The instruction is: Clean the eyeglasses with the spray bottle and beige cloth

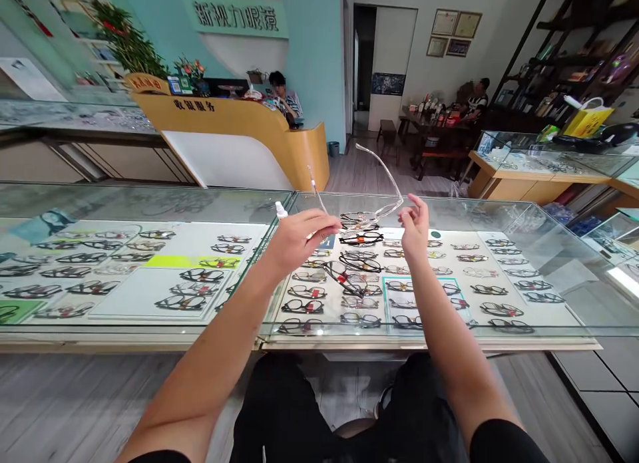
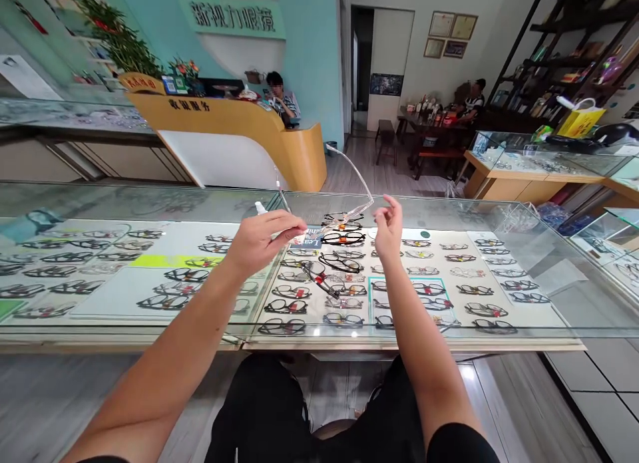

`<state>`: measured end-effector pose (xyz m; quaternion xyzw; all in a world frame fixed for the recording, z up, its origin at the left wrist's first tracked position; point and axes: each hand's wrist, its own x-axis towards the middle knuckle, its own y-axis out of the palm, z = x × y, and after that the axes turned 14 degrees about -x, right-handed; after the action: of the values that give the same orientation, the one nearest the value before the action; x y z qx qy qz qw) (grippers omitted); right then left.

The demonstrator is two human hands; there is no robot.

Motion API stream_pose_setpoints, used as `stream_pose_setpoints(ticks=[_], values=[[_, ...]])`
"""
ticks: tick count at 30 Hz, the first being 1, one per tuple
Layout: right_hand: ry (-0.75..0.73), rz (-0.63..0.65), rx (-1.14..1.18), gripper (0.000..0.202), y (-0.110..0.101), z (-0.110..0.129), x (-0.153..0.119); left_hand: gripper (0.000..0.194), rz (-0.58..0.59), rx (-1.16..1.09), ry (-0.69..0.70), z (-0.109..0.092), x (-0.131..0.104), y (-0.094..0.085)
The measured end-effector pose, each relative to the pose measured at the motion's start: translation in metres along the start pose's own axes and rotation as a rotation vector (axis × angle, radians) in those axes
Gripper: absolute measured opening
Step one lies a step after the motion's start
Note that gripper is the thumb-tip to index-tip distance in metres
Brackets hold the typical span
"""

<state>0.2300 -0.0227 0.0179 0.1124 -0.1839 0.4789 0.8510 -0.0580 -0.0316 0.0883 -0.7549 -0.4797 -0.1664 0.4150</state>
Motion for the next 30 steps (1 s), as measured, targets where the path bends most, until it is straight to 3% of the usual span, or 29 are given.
stream_pose_setpoints(ticks=[3, 7, 11, 14, 18, 23, 26, 30], values=[[-0.122, 0.105, 0.007, 0.054, -0.007, 0.039, -0.026, 0.027, 0.038, -0.053, -0.072, -0.032, -0.012, -0.023], [-0.299, 0.279, -0.063, 0.041, -0.026, 0.084, -0.062, 0.029, 0.030, -0.240, -0.210, -0.062, -0.032, -0.045], [-0.454, 0.348, -0.172, 0.031, -0.047, 0.113, -0.076, 0.037, -0.046, -0.506, -0.302, -0.082, -0.045, -0.051], [-0.553, 0.292, -0.257, 0.027, -0.058, 0.137, -0.081, 0.042, -0.129, -0.602, -0.287, -0.099, -0.048, -0.049], [-0.782, 0.075, -0.369, 0.024, -0.067, 0.181, -0.085, 0.043, -0.266, -0.582, -0.124, -0.129, -0.040, -0.046], [-1.042, -0.151, -0.420, 0.025, -0.074, 0.243, -0.084, 0.036, -0.372, -0.428, 0.242, -0.171, -0.012, -0.044], [-1.126, -0.277, -0.396, 0.026, -0.077, 0.274, -0.085, 0.029, -0.454, -0.300, 0.447, -0.193, 0.008, -0.046], [-1.145, -0.401, -0.372, 0.032, -0.080, 0.299, -0.084, 0.026, -0.616, -0.112, 0.622, -0.218, 0.031, -0.050]])
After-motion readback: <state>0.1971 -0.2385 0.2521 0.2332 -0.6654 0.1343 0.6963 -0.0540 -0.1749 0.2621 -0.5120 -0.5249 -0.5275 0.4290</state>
